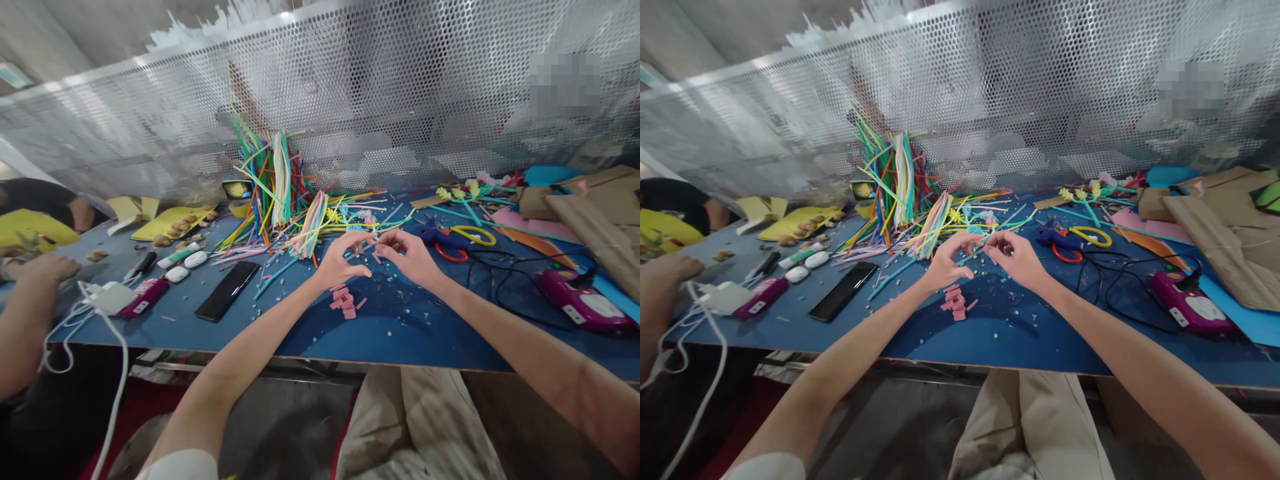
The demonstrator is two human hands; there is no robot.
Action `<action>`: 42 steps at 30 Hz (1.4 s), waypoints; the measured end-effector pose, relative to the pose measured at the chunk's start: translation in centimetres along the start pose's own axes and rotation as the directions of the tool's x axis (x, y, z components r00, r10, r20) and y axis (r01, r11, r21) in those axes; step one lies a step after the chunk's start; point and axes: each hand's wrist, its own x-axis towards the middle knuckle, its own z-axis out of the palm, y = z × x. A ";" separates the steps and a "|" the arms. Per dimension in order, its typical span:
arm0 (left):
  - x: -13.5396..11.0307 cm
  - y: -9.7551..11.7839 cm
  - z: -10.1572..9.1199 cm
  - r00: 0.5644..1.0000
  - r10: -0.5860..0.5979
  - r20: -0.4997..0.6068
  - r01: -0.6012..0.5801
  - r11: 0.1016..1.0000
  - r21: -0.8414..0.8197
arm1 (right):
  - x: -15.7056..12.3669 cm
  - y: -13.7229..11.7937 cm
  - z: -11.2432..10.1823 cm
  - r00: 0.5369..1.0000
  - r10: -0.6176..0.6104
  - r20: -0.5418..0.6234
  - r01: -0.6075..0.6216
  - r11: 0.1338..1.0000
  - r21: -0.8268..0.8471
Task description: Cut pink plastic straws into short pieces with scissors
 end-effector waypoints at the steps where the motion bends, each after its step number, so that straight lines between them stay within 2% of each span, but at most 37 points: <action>1: 0.0 0.0 0.0 1.000 0.001 0.000 -0.001 1.000 -0.003 | 0.0 0.1 0.1 1.000 0.001 -0.001 -0.001 1.000 -0.004; 11: 0.0 0.2 -0.1 1.000 -0.014 0.008 0.014 1.000 -0.013 | 0.0 -0.2 -0.2 1.000 -0.019 0.013 0.020 0.996 -0.088; 18: -0.1 -0.2 -0.3 1.000 0.002 -0.021 -0.003 1.000 -0.025 | 0.0 0.0 -0.5 0.999 -0.030 -0.021 0.031 0.999 0.039; 21: -0.1 -0.1 -0.3 0.999 0.006 -0.031 -0.007 1.000 -0.021 | -0.2 -0.2 -0.6 0.999 -0.043 0.012 0.042 0.996 0.073; 27: -0.1 0.0 -0.3 0.997 -0.027 -0.067 0.026 1.000 -0.012 | -0.4 -0.7 -0.4 0.990 -0.059 0.127 0.059 0.998 0.011; 36: -0.1 -0.3 -0.1 0.998 -0.028 -0.059 0.026 0.999 -0.038 | -0.7 -1.2 -0.2 0.965 -0.103 0.242 0.099 0.995 0.027; 42: -0.1 -0.4 0.0 0.999 0.009 -0.054 -0.009 1.000 -0.009 | -0.8 -1.1 0.2 0.968 -0.110 0.224 0.121 0.992 -0.033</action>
